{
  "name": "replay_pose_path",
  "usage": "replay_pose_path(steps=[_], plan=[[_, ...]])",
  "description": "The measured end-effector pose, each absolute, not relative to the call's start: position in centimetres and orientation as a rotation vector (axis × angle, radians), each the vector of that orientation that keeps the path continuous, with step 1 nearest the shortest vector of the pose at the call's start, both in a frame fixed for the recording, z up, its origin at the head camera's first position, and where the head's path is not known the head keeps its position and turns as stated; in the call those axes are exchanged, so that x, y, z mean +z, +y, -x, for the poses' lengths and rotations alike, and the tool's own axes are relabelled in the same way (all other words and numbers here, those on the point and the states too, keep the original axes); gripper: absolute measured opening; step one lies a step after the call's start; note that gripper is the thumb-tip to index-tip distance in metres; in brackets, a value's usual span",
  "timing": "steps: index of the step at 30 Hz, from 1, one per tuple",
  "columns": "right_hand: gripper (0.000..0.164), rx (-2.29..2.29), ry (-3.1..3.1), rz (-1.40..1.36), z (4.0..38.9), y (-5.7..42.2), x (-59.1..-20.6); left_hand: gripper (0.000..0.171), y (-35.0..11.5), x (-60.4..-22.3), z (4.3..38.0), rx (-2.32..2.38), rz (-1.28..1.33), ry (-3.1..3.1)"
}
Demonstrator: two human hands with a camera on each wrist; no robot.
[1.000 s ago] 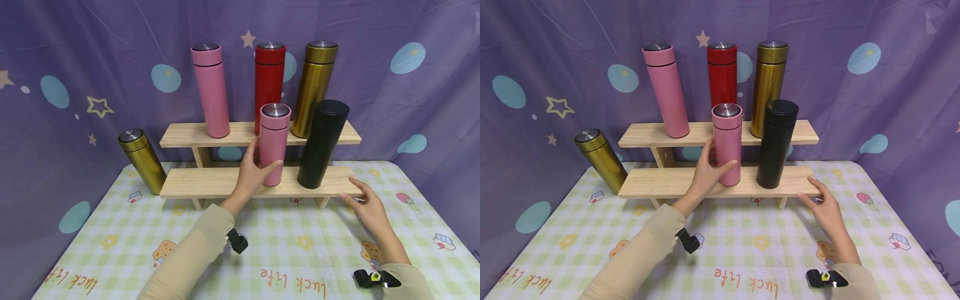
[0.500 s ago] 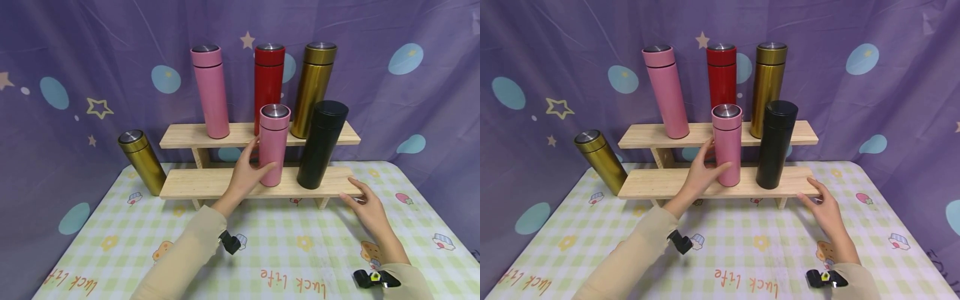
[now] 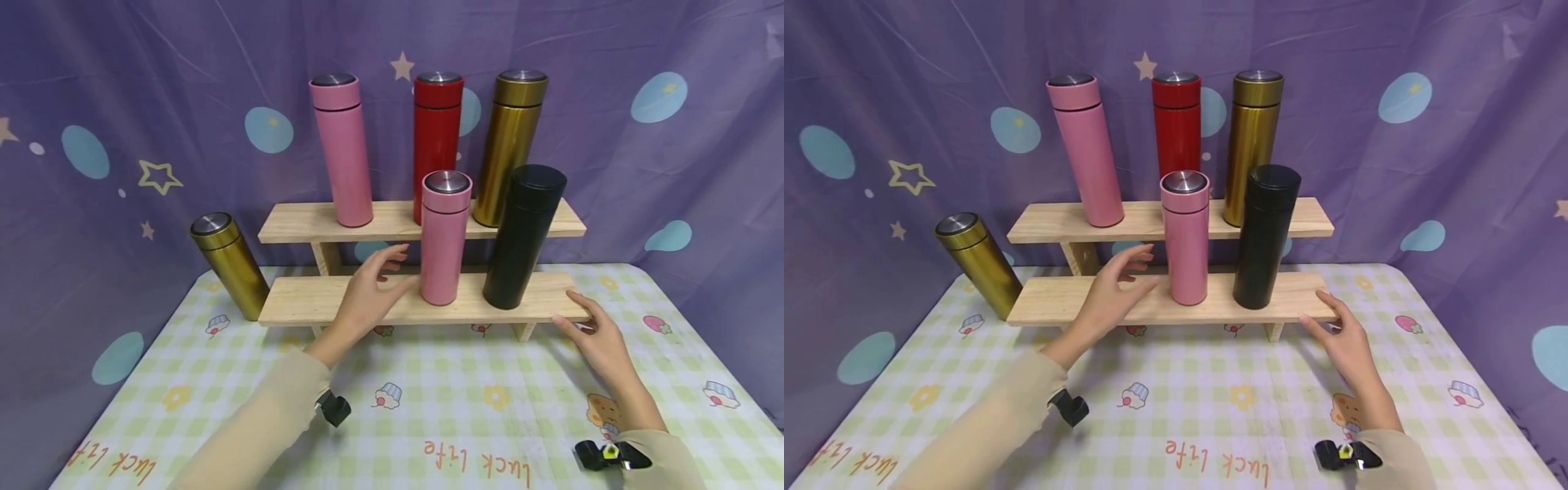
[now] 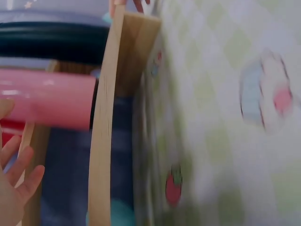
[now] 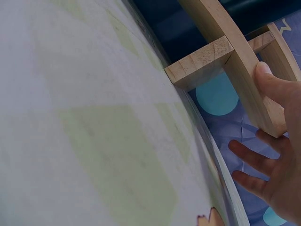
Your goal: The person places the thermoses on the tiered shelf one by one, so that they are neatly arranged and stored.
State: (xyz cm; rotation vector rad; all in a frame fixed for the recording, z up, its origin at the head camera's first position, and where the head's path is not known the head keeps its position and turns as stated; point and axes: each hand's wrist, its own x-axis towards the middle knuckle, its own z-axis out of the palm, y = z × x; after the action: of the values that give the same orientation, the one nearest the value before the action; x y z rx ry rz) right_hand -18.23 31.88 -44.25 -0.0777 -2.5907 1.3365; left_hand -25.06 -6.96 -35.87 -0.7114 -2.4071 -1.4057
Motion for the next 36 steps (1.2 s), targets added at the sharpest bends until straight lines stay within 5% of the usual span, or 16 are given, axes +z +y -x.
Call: replay_pose_path(steps=[11, 36], plan=[[0.071, 1.325, -2.602, 0.092, 18.2, 31.8, -44.2, 0.049, -13.5, -35.9, 24.5, -1.272, 0.709, -2.396], [0.071, 1.361, -2.577, 0.108, 18.1, 31.6, -44.2, 0.045, -23.8, -39.0, 22.0, -1.249, 0.185, -2.238]])
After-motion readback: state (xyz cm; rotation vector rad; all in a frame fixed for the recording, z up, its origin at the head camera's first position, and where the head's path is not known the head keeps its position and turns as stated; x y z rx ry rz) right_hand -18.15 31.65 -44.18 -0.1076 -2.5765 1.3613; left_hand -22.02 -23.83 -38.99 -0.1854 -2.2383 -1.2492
